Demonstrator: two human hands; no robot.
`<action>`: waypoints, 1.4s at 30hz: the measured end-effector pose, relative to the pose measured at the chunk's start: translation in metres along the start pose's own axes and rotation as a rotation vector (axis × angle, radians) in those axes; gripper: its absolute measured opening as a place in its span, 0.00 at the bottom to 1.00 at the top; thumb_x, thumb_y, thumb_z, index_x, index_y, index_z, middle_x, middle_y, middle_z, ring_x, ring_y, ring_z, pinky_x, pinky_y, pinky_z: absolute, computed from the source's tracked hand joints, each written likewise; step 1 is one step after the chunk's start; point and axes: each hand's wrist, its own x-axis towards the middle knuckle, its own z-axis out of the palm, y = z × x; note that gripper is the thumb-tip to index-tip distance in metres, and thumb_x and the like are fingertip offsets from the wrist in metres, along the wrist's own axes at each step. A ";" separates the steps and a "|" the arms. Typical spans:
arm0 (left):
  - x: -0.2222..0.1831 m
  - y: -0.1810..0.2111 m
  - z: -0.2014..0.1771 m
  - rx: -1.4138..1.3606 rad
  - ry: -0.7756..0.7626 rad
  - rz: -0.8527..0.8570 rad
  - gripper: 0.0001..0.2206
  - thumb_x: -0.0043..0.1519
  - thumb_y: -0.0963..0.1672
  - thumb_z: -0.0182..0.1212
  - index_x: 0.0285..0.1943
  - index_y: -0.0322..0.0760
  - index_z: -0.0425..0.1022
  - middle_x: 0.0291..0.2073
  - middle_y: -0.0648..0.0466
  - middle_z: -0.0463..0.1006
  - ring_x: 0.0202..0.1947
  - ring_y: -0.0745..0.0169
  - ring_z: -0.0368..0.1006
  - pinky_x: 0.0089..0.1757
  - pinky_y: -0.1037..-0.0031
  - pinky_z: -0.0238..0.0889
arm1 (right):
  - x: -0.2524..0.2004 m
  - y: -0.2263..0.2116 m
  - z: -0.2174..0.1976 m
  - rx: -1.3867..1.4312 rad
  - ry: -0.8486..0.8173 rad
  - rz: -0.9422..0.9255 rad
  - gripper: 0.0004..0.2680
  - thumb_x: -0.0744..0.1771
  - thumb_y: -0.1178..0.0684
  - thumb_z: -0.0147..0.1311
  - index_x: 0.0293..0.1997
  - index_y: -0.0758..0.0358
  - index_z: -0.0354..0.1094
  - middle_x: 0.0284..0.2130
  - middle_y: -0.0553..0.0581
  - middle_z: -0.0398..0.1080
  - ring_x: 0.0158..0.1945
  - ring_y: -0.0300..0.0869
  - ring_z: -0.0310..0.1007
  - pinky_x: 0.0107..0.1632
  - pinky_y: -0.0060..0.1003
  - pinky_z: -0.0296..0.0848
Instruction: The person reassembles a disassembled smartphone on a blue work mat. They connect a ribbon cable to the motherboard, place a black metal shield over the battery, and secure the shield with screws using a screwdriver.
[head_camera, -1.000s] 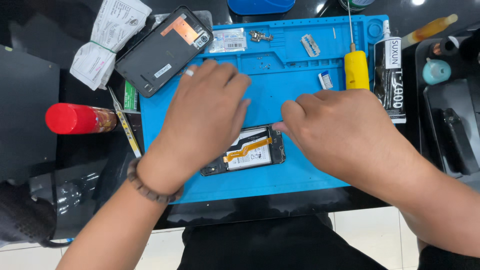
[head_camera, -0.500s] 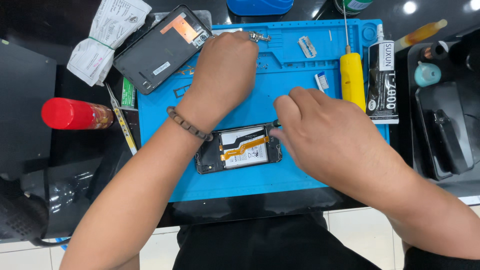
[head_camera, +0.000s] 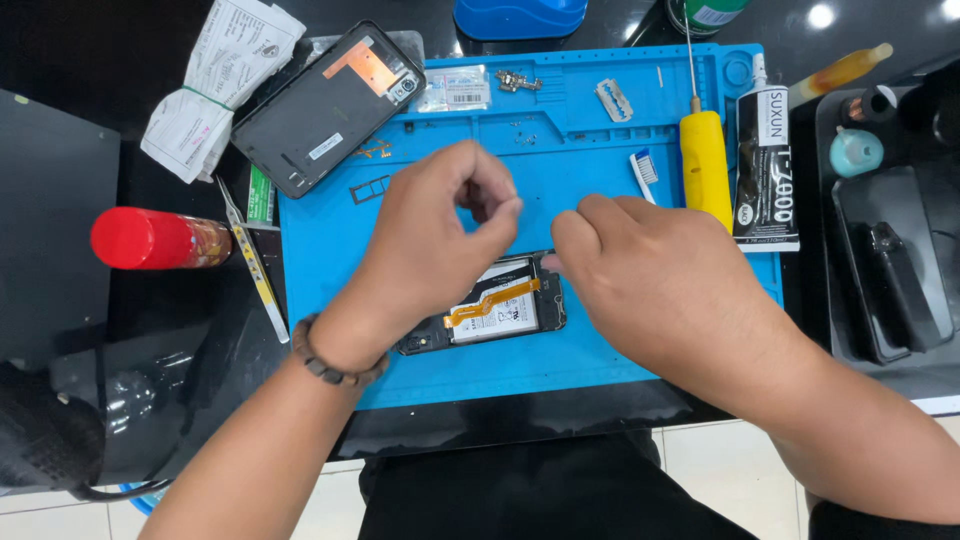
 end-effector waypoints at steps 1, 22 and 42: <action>-0.004 -0.001 0.000 0.002 -0.003 0.001 0.04 0.60 0.41 0.55 0.33 0.44 0.66 0.30 0.57 0.73 0.28 0.63 0.68 0.32 0.71 0.67 | -0.002 0.001 0.001 0.001 0.002 0.003 0.13 0.70 0.46 0.50 0.28 0.56 0.55 0.21 0.50 0.56 0.21 0.43 0.57 0.18 0.40 0.56; -0.012 -0.023 -0.001 -0.878 0.026 -0.124 0.12 0.54 0.39 0.66 0.44 0.34 0.70 0.31 0.48 0.79 0.32 0.61 0.77 0.39 0.74 0.76 | -0.005 0.022 0.004 0.869 0.519 0.259 0.06 0.64 0.61 0.58 0.35 0.74 0.65 0.31 0.65 0.70 0.36 0.49 0.73 0.42 0.36 0.71; -0.015 -0.008 0.005 -0.303 0.049 -0.044 0.10 0.58 0.42 0.63 0.46 0.43 0.68 0.34 0.55 0.79 0.38 0.64 0.78 0.45 0.73 0.76 | -0.009 0.025 -0.012 0.561 0.320 0.095 0.07 0.65 0.57 0.60 0.36 0.69 0.66 0.33 0.59 0.72 0.39 0.49 0.73 0.43 0.39 0.71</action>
